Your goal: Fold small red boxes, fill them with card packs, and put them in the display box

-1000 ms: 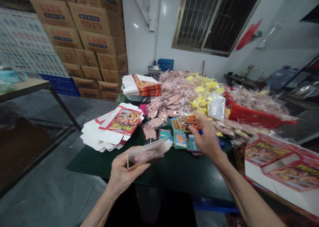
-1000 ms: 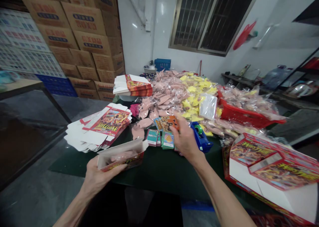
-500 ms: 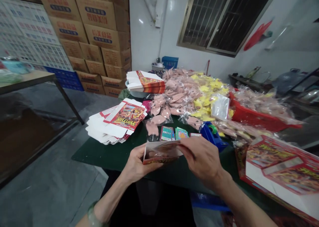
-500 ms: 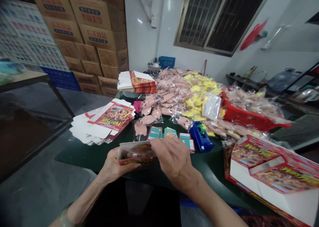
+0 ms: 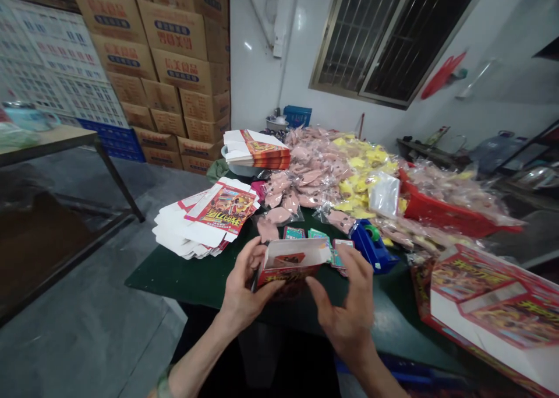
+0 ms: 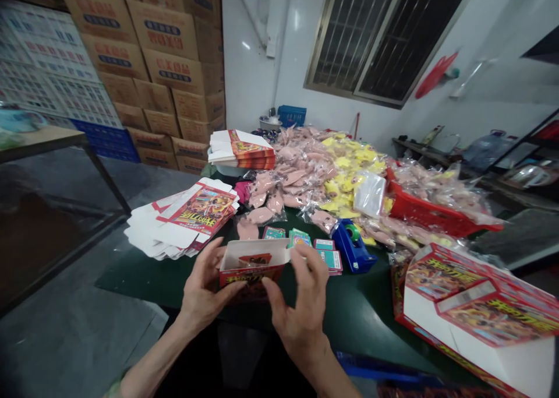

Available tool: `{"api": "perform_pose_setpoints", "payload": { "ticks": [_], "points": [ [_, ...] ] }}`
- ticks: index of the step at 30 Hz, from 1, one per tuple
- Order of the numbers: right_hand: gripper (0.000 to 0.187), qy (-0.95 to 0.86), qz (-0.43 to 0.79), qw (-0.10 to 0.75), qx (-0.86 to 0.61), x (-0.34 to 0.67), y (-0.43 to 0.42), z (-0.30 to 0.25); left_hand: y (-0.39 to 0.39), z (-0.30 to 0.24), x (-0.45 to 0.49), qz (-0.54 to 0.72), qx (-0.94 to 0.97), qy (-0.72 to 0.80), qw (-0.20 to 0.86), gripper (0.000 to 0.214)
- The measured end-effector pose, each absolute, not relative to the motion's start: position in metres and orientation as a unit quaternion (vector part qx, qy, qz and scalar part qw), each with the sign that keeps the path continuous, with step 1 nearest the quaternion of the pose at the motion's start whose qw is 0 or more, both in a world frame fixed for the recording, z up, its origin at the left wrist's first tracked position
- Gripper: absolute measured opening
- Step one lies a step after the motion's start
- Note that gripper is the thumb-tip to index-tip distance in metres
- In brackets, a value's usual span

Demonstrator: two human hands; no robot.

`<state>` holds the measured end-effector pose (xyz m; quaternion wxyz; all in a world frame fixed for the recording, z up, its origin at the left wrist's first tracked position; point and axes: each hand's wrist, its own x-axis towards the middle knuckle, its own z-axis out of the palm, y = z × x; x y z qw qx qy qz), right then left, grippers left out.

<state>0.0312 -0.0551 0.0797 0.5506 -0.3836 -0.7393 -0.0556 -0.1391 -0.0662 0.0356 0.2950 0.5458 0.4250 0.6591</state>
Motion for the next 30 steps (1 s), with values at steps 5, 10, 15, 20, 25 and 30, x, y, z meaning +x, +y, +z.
{"api": "perform_pose_setpoints", "payload": {
  "ticks": [5,10,15,20,25,30],
  "points": [
    [0.036,-0.623,0.246,0.602,-0.434,0.028,-0.046,0.048,-0.059,0.025,-0.141,0.651,0.634,0.393,0.14,0.057],
    [0.041,-0.66,0.21,0.613,-0.38,0.022,-0.033,0.03,-0.058,0.053,-0.15,0.663,0.637,0.371,0.135,0.025],
    [0.027,-0.738,0.103,0.579,-0.331,0.033,-0.033,0.043,-0.059,0.068,-0.146,0.686,0.541,0.387,0.296,0.014],
    [0.019,-0.701,0.159,0.607,-0.34,0.035,-0.042,0.065,-0.055,0.072,-0.138,0.718,0.399,0.334,0.461,0.037],
    [0.031,-0.715,0.21,0.563,-0.357,0.037,-0.05,0.07,-0.052,0.083,-0.141,0.692,0.441,0.335,0.463,0.005],
    [0.025,-0.744,0.182,0.543,-0.344,0.045,-0.06,0.076,-0.059,0.082,-0.143,0.713,0.438,0.291,0.464,0.01]
  ]
}}
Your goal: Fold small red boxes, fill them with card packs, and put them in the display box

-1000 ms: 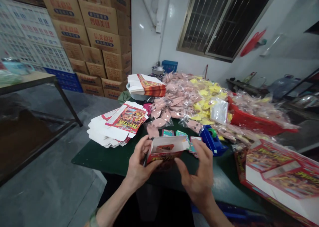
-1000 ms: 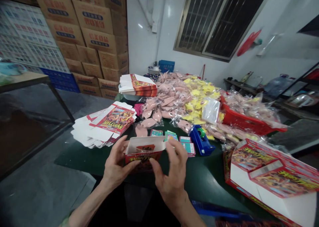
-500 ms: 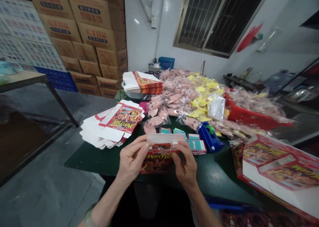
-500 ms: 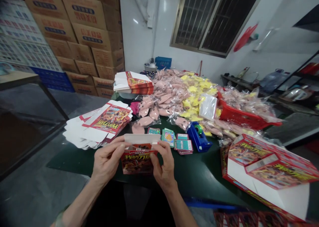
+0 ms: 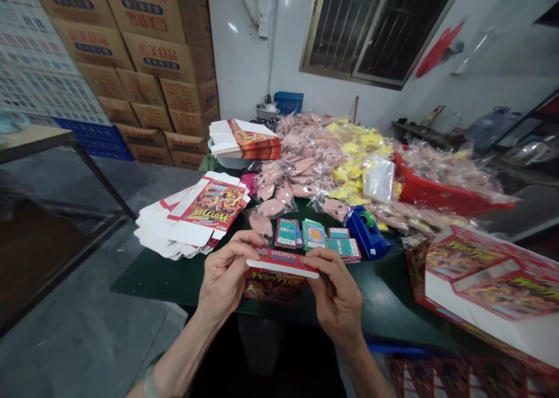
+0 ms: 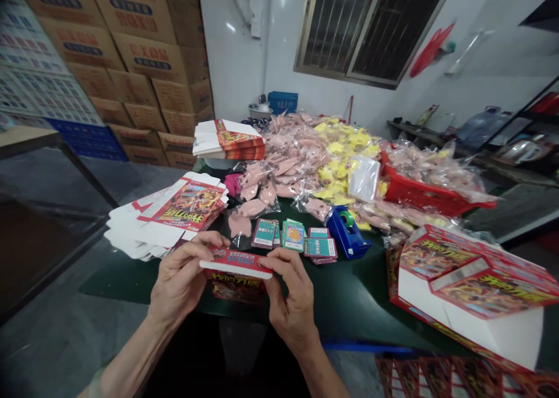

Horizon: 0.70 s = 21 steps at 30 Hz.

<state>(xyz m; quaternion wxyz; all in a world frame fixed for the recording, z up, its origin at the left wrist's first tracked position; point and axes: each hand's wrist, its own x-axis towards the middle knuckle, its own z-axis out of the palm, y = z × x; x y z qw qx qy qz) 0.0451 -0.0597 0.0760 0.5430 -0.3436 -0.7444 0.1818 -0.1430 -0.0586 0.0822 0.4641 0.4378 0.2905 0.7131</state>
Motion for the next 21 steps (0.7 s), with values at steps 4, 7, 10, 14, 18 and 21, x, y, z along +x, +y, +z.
{"api": "perform_pose_setpoints", "payload": {
  "ticks": [4,7,10,14,18,21],
  "points": [
    [0.028,-0.757,0.217,0.511,-0.345,0.048,-0.067,0.083,-0.067,0.083,-0.15,0.656,0.501,0.291,0.484,0.021],
    [0.02,-0.735,0.19,0.536,-0.369,0.044,-0.069,0.085,-0.068,0.091,-0.157,0.586,0.604,0.347,0.413,0.011],
    [0.016,-0.734,0.156,0.536,-0.386,0.038,-0.069,0.087,-0.064,0.096,-0.158,0.545,0.674,0.37,0.335,0.01],
    [0.012,-0.728,0.129,0.535,-0.409,0.032,-0.069,0.093,-0.058,0.089,-0.15,0.62,0.612,0.362,0.332,0.008],
    [0.014,-0.729,0.122,0.536,-0.409,0.027,-0.07,0.096,-0.056,0.08,-0.148,0.649,0.544,0.336,0.411,0.006],
    [0.022,-0.736,0.088,0.539,-0.4,0.026,-0.074,0.092,-0.055,0.078,-0.153,0.626,0.547,0.319,0.455,0.007]
  ]
}}
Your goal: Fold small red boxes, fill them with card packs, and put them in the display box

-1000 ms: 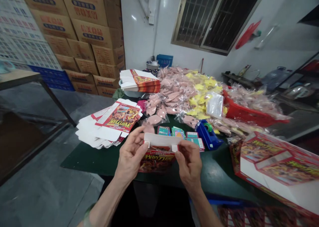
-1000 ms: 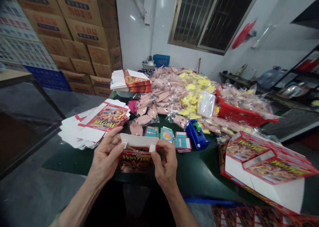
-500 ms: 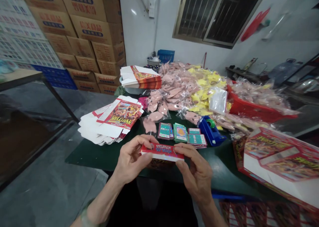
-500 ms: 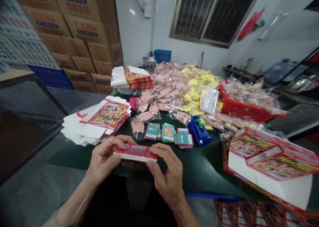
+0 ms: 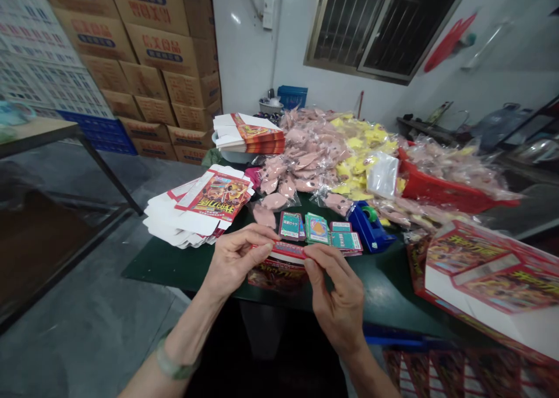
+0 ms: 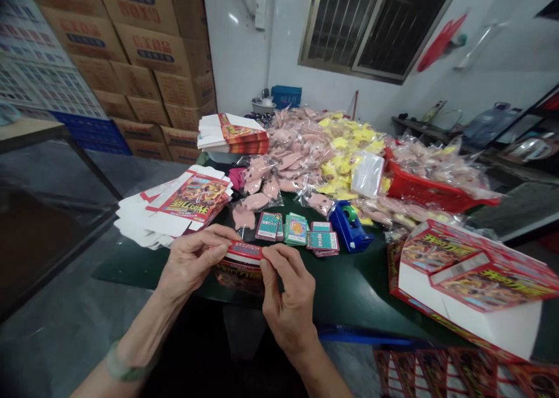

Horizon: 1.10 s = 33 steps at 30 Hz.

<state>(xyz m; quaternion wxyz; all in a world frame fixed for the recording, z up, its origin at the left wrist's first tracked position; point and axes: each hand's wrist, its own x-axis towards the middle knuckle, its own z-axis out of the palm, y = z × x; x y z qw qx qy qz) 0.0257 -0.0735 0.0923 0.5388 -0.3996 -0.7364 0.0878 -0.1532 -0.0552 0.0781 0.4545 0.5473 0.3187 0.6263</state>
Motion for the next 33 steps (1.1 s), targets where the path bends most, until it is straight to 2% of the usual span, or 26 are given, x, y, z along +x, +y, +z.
{"api": "perform_pose_setpoints", "payload": {
  "ticks": [3,7,9,13,18,21,23,25,29,33],
  "points": [
    [0.033,-0.745,0.036,0.544,-0.384,0.026,-0.077,0.084,-0.054,0.076,-0.156,0.634,0.566,0.294,0.437,0.013],
    [0.042,-0.766,0.004,0.533,-0.358,0.028,-0.078,0.071,-0.056,0.069,-0.152,0.662,0.608,0.244,0.364,0.009],
    [0.047,-0.769,-0.003,0.534,-0.351,0.028,-0.077,0.063,-0.056,0.065,-0.149,0.669,0.618,0.235,0.34,0.021],
    [0.055,-0.754,-0.008,0.553,-0.355,0.02,-0.076,0.051,-0.057,0.058,-0.145,0.67,0.631,0.264,0.289,0.035],
    [0.055,-0.77,0.051,0.528,-0.353,0.029,-0.071,0.051,-0.059,0.062,-0.141,0.628,0.661,0.364,0.189,0.031],
    [0.055,-0.719,0.087,0.524,-0.448,0.068,-0.051,0.057,-0.057,0.065,-0.135,0.654,0.63,0.412,0.08,0.029],
    [0.039,-0.612,0.061,0.527,-0.586,0.11,-0.029,0.063,-0.053,0.063,-0.13,0.668,0.62,0.411,0.036,0.031],
    [0.03,-0.539,0.051,0.479,-0.691,0.155,-0.004,0.069,-0.048,0.057,-0.125,0.665,0.638,0.385,0.043,0.033],
    [0.013,-0.528,0.119,0.382,-0.749,0.221,0.043,0.076,-0.042,0.047,-0.122,0.661,0.656,0.357,0.066,0.034],
    [0.017,-0.506,0.248,0.271,-0.781,0.239,0.072,0.078,-0.041,0.044,-0.124,0.661,0.66,0.35,0.069,0.036]
  ]
}}
